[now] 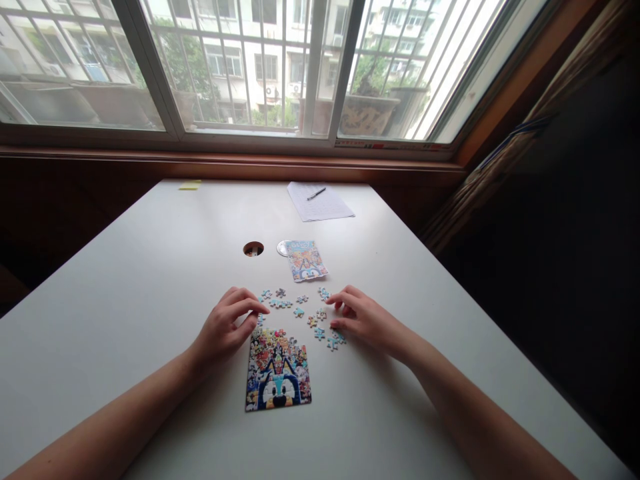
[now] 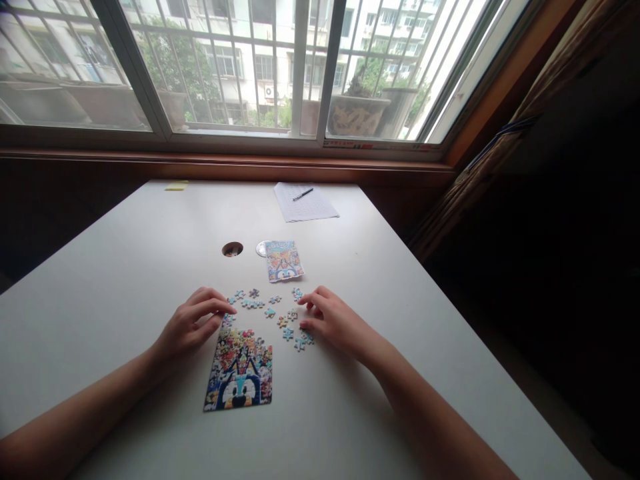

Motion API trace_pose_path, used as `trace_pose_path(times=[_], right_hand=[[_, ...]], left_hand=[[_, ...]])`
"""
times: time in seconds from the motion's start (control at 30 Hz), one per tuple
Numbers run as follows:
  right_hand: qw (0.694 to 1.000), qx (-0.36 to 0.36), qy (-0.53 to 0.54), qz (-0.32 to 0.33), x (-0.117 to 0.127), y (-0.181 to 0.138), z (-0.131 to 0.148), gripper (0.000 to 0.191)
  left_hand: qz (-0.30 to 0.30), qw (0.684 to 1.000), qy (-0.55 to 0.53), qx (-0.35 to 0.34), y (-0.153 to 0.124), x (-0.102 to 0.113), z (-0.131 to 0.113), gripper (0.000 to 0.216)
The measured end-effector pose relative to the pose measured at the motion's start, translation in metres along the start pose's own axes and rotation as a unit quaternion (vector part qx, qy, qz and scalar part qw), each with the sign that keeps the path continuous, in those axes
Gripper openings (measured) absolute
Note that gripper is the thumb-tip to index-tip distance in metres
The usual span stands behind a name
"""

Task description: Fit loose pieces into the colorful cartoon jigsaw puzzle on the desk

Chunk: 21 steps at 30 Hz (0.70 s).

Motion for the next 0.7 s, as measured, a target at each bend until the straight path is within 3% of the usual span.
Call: trace_pose_path(times=[0.7], right_hand=[[1.0,-0.011,0.011,0.009,0.0033,-0.0002,0.0013,0.028]], left_hand=[[-0.008,1.0,0.002,-0.012,0.0014,0.0002,-0.0021,0.024]])
Point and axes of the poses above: each hand's wrist, its own y-axis towards the middle knuckle, its own x-axis out of the back of the hand, z = x × y, the point moved 5 cm from there along y, towards the middle knuckle, and after that the axes turned 2 degrees about y, right-handed, at the moved point
